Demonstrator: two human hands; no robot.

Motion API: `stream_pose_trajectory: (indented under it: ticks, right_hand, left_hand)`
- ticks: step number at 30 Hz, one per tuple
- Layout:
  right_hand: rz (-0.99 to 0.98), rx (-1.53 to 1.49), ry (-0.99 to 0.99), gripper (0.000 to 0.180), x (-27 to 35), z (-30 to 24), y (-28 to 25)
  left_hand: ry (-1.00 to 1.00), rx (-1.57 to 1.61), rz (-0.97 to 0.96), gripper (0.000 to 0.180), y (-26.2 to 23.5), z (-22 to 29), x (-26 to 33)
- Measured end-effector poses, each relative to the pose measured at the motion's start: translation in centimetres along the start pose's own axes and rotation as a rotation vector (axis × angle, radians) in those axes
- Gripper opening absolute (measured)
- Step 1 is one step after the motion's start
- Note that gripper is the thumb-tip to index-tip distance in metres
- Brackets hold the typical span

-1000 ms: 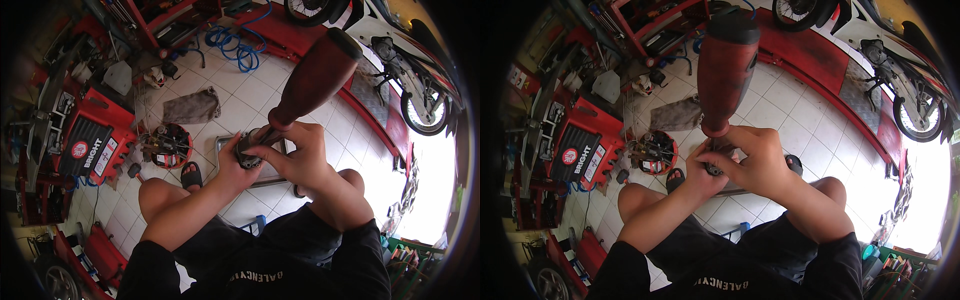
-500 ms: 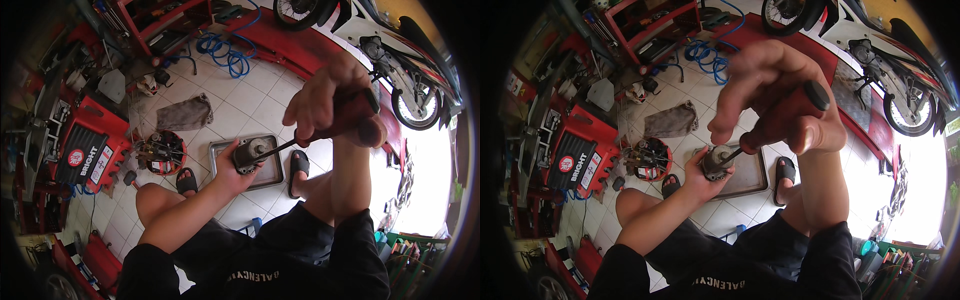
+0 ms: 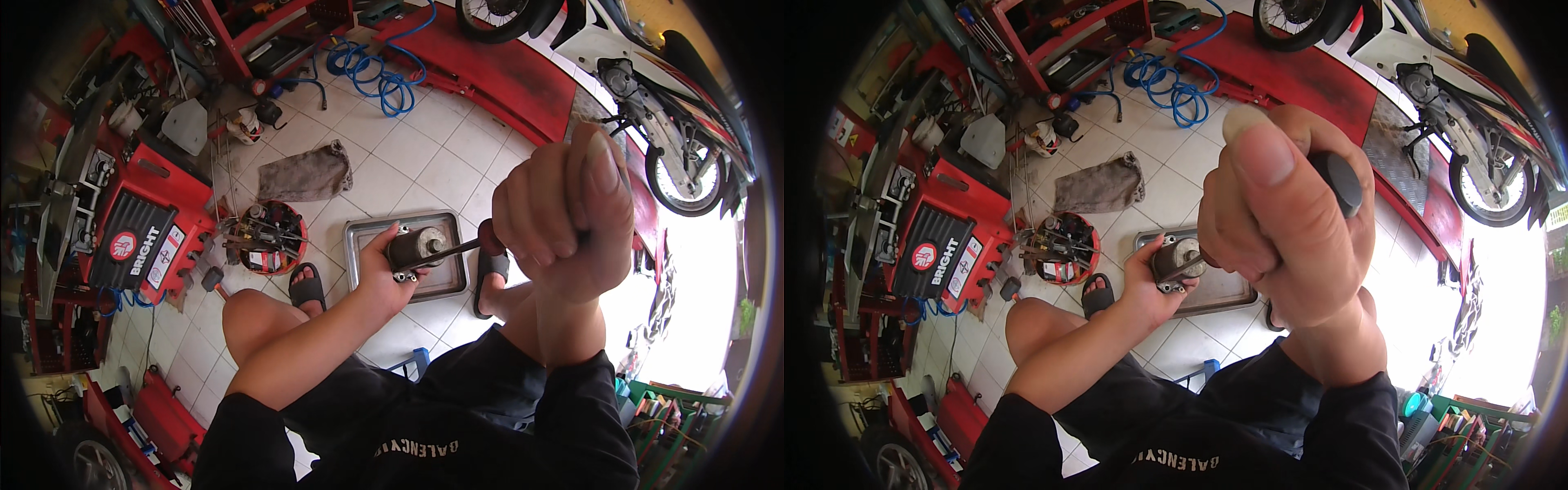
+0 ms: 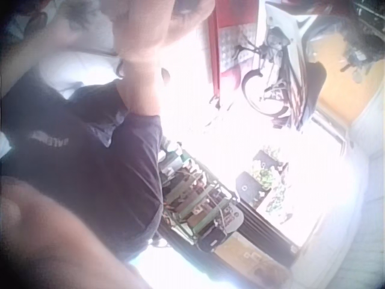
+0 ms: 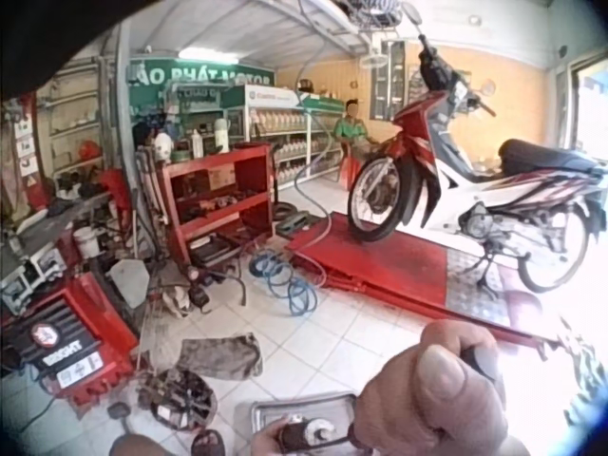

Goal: The person holds a cylindrical mechanical part and uses a screwdriver to pry and manipulate internal components. They rotate the part to access different sides and occasionally place it on a metal tray on the floor.

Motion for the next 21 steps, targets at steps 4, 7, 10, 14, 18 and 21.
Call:
stream_pose_trajectory:
  ticks: [4, 7, 10, 14, 18, 21]
  right_hand:
    - [0.364, 0.253, 0.009, 0.029, 0.7, -0.3, 0.7]
    - [0.273, 0.111, -0.065, 0.025, 1.0, 0.0, 0.9]
    - [0.054, 0.051, -0.022, 0.031, 0.1, -0.4, 1.4]
    - [-0.444, -0.008, -0.142, 0.06, -1.1, -0.5, -1.2]
    - [-0.679, -0.096, -0.1, 0.07, -1.3, -1.0, -1.8]
    - [-0.838, -0.245, -0.03, 0.049, -1.2, -1.4, -1.3]
  left_hand:
    - [0.107, 0.036, 0.014, 0.018, -0.2, 0.2, -0.4]
    - [0.081, 0.028, -0.009, 0.018, 0.2, 0.6, -0.4]
    - [0.015, 0.004, -0.063, 0.018, 0.4, 0.6, -0.1]
    - [-0.065, -0.015, 0.002, 0.017, 1.4, -0.4, 0.7]
    - [-0.141, -0.012, 0.035, 0.019, 1.6, -0.8, 1.3]
    - [-0.201, -0.044, -0.006, 0.019, 0.6, -1.0, 1.0]
Point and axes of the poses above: each hand's wrist, its own x-axis away from the middle knuckle, its own y-axis out of the palm, z = x × y, the point moved 4 cm from there along -x, towards the middle knuckle, and after that the axes turned 2 degrees about -z, right-handed, at the moved point
